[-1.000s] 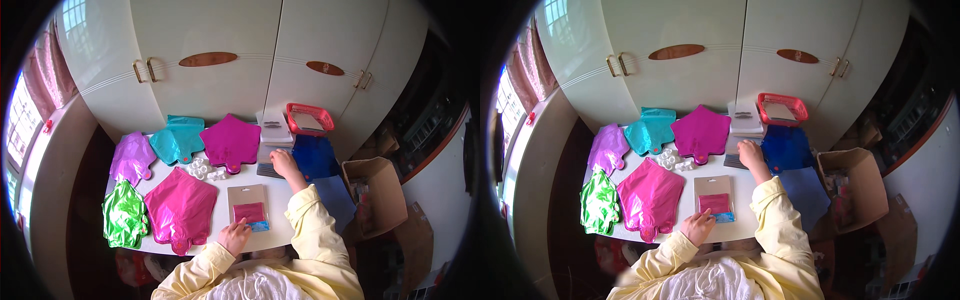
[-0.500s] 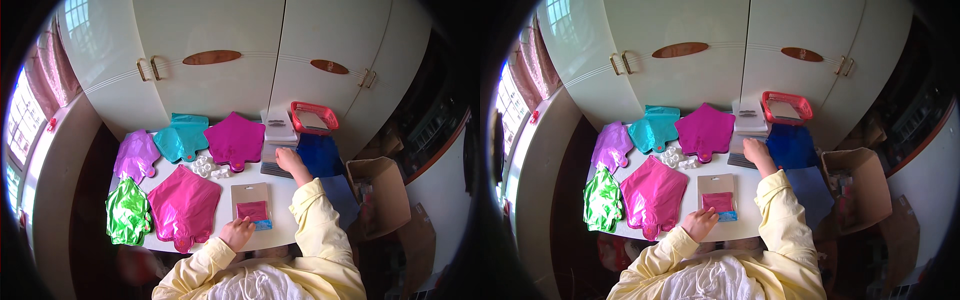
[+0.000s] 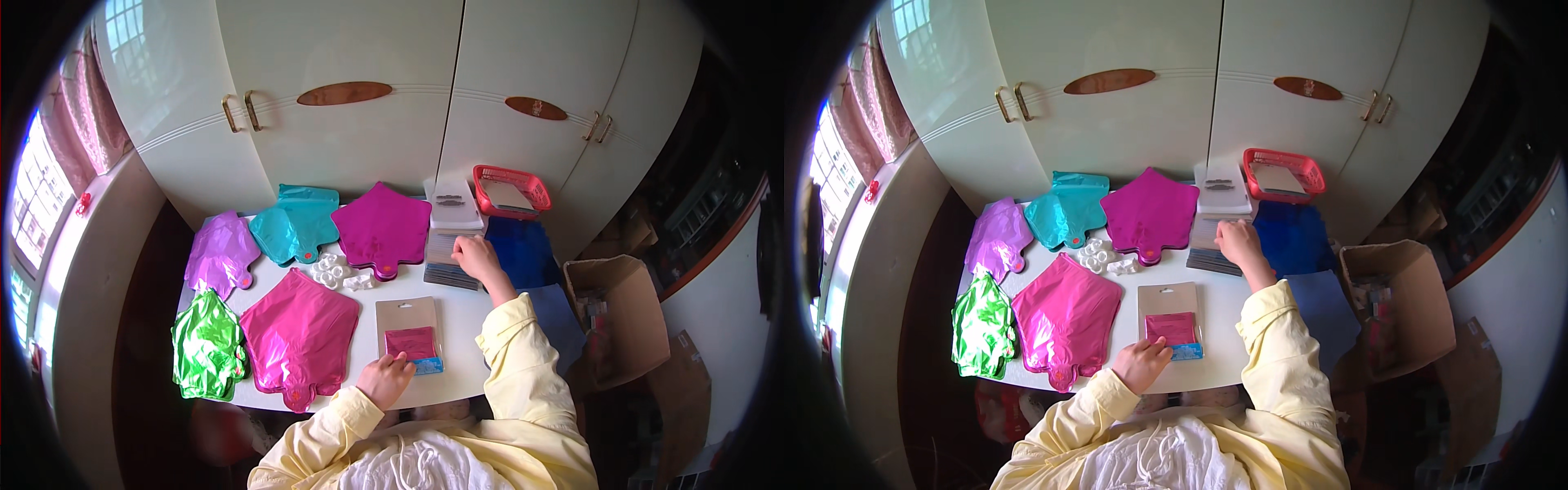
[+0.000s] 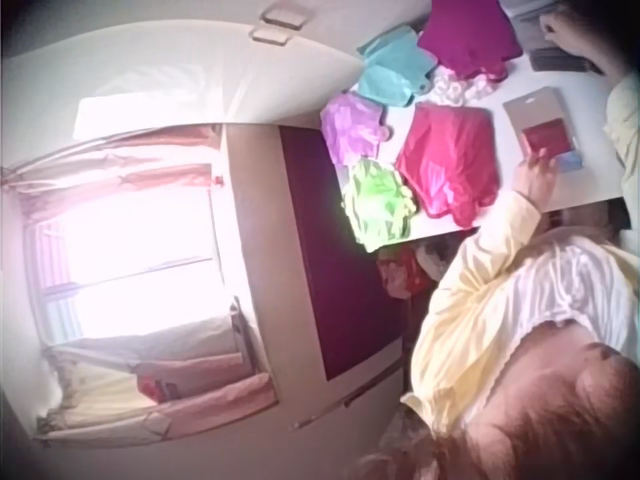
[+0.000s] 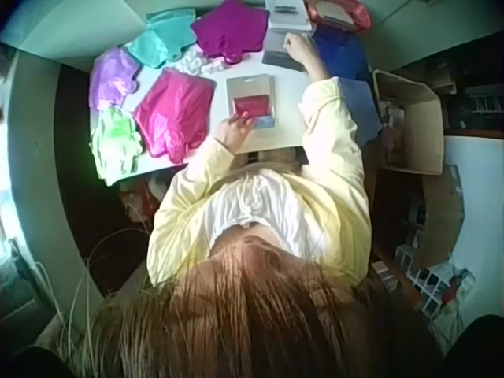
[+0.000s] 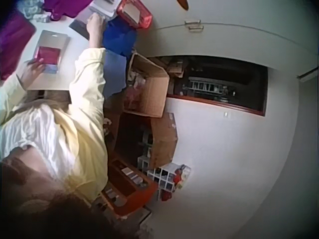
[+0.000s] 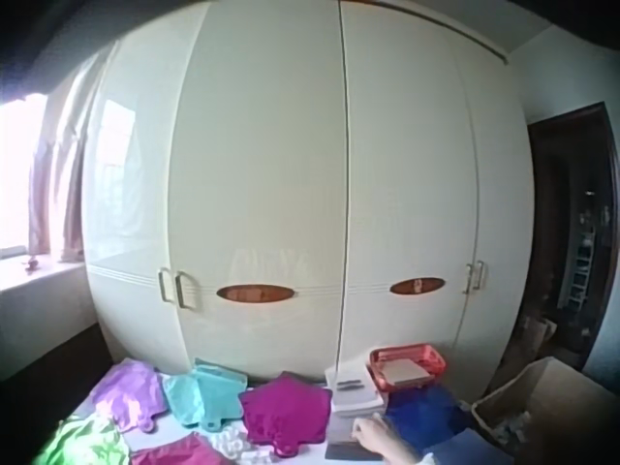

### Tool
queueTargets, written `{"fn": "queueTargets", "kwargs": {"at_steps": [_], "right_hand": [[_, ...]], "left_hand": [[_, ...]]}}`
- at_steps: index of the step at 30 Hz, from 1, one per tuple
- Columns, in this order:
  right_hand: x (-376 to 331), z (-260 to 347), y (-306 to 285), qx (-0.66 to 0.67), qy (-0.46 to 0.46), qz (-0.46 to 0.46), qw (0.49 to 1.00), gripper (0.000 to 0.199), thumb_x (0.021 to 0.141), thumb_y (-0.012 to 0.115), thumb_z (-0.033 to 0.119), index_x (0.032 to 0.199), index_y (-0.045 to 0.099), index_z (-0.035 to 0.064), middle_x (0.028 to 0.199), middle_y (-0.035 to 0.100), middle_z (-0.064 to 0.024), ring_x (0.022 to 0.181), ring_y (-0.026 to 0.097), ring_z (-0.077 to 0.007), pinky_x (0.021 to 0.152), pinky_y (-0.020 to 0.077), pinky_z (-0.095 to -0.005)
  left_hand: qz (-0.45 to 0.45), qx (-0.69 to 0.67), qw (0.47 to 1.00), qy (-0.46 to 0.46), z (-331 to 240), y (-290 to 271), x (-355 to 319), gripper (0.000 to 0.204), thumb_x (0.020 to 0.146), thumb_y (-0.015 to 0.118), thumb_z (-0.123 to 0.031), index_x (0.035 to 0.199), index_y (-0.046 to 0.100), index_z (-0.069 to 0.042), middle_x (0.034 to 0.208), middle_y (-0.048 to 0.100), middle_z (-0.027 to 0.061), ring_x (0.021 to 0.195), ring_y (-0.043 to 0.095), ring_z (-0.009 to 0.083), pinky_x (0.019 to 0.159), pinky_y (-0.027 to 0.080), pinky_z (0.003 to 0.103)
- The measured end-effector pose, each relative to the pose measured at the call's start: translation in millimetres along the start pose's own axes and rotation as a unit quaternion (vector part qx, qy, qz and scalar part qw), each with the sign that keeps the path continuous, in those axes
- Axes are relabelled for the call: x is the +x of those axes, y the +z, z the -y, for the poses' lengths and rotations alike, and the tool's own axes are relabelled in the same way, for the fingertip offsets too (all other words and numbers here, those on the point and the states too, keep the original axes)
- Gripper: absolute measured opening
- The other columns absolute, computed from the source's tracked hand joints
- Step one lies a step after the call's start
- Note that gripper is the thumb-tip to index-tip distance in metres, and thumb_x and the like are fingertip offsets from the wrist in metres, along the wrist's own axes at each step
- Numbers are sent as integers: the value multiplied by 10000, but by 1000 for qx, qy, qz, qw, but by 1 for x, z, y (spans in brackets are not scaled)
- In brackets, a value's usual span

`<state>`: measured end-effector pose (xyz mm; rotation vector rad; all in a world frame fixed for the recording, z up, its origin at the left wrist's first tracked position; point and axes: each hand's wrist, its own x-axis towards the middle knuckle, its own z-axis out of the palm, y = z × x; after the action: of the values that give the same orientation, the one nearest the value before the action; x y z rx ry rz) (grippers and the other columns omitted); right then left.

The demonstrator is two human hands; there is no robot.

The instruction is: Folding colorful star-shaped pouches and placing them into retail packaging bags.

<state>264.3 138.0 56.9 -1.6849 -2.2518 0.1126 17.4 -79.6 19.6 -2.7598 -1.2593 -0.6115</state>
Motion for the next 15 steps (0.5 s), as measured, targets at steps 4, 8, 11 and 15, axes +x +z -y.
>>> {"fn": "queueTargets", "kwargs": {"at_steps": [4, 8, 11, 15], "right_hand": [[-12, 25, -58, -53, -70, -62, 994, 115, 829, 629, 221, 836, 613, 107, 731, 649, -121, 741, 641, -297, 669, 468, -433], [-62, 58, -182, 71, -138, -92, 984, 119, 820, 623, 136, 899, 651, 51, 858, 645, -136, 784, 629, -301, 716, 497, -361], [-132, 46, -268, 197, -124, -100, 968, 103, 857, 562, 37, 833, 651, -10, 788, 633, -88, 697, 602, -166, 629, 469, -282], [-178, -120, -249, 19, 163, 19, 986, 174, 862, 520, 120, 801, 670, 56, 830, 657, -95, 768, 621, -221, 660, 481, -353]], "left_hand": [[-16, -9, 1000, 3, 3, 5, -4, 150, 719, 598, -126, 864, 580, -94, 991, 623, 73, 759, 603, 185, 594, 540, 312], [8, -8, 1000, -10, 4, -1, -7, 146, 731, 615, -142, 864, 582, -92, 1007, 640, 82, 764, 616, 191, 610, 538, 311], [6, -4, 1000, -14, 4, -2, -8, 170, 749, 661, -191, 873, 595, -94, 1028, 663, 90, 769, 630, 200, 635, 536, 315], [8, -15, 1000, 12, 0, 0, 3, 152, 747, 636, -177, 867, 593, -95, 1016, 662, 95, 776, 631, 204, 634, 538, 319]]}}
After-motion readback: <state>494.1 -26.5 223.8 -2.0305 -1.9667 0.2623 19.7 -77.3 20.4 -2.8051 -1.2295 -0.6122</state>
